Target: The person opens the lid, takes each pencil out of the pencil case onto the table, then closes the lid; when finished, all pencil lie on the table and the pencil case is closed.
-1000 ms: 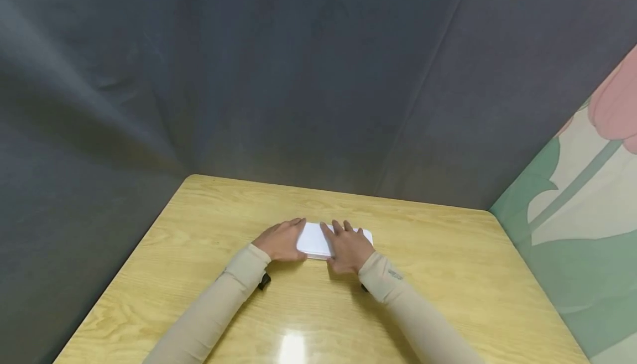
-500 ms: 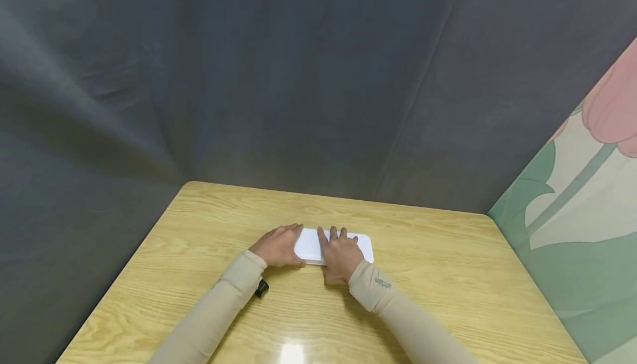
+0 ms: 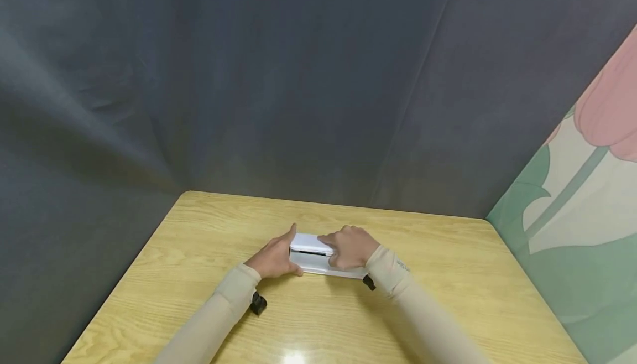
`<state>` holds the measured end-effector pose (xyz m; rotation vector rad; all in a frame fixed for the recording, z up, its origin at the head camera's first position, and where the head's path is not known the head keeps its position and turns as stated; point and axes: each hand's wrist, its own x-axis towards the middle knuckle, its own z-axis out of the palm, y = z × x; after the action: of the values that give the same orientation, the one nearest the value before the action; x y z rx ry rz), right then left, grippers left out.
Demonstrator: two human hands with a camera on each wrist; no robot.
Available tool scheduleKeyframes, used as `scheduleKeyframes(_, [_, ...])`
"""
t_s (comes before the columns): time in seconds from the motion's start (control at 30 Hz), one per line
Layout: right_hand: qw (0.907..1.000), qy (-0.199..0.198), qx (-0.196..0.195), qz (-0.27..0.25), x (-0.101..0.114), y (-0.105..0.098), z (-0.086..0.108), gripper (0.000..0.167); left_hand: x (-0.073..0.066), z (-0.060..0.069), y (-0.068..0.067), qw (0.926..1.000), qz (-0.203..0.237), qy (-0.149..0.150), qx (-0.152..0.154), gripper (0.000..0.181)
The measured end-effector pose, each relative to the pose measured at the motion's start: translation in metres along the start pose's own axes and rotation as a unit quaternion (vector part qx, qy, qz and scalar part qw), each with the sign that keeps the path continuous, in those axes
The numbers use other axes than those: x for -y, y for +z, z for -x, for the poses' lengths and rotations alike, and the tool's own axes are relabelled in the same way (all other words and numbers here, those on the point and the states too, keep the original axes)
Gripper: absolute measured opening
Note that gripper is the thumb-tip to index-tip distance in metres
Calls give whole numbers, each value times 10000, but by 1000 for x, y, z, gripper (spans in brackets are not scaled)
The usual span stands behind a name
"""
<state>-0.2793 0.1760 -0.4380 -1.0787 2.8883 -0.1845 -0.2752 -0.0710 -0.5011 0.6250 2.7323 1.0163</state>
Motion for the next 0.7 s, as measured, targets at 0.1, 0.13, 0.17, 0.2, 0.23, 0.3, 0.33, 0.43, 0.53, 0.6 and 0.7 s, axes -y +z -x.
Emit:
scheduleKeyframes(0.1, [9954,10,197,-941,-14,-11,-6,57,0,2,1,9998,10,-169,-89,129])
scheduleKeyframes(0.13, [9916,112,246,-1268,-19,-15,-8,55,0,2,1,9998,11,-174,-124,128])
scheduleKeyframes(0.17, [9864,217,233,-1615,-23,-19,-10,52,-1,3,1,9998,10,-134,-167,124])
scheduleKeyframes(0.2, [9810,346,199,-1899,-27,-22,-12,49,-1,3,1,9998,-4,-71,-207,119])
scheduleKeyframes(0.23, [9750,481,129,-2165,-30,-25,-14,47,-1,3,1,9997,11,17,-252,112])
scheduleKeyframes(0.3, [9627,714,-86,-2609,-37,-29,-18,42,-1,4,1,9993,-75,201,-310,97])
scheduleKeyframes(0.33, [9589,772,-199,-2724,-40,-30,-19,40,-2,5,1,9991,-128,256,-323,88])
scheduleKeyframes(0.43, [9524,887,-554,-2865,-48,-32,-23,35,-1,6,1,9984,-336,356,-298,73])
scheduleKeyframes(0.53, [9500,1007,-795,-2848,-54,-31,-26,30,1,6,2,9974,-554,418,-209,73])
scheduleKeyframes(0.6, [9488,1082,-884,-2834,-57,-31,-27,29,3,6,2,9967,-650,461,-161,77])
scheduleKeyframes(0.7, [9481,1119,-907,-2835,-60,-32,-27,28,4,6,1,9967,-682,444,-75,76])
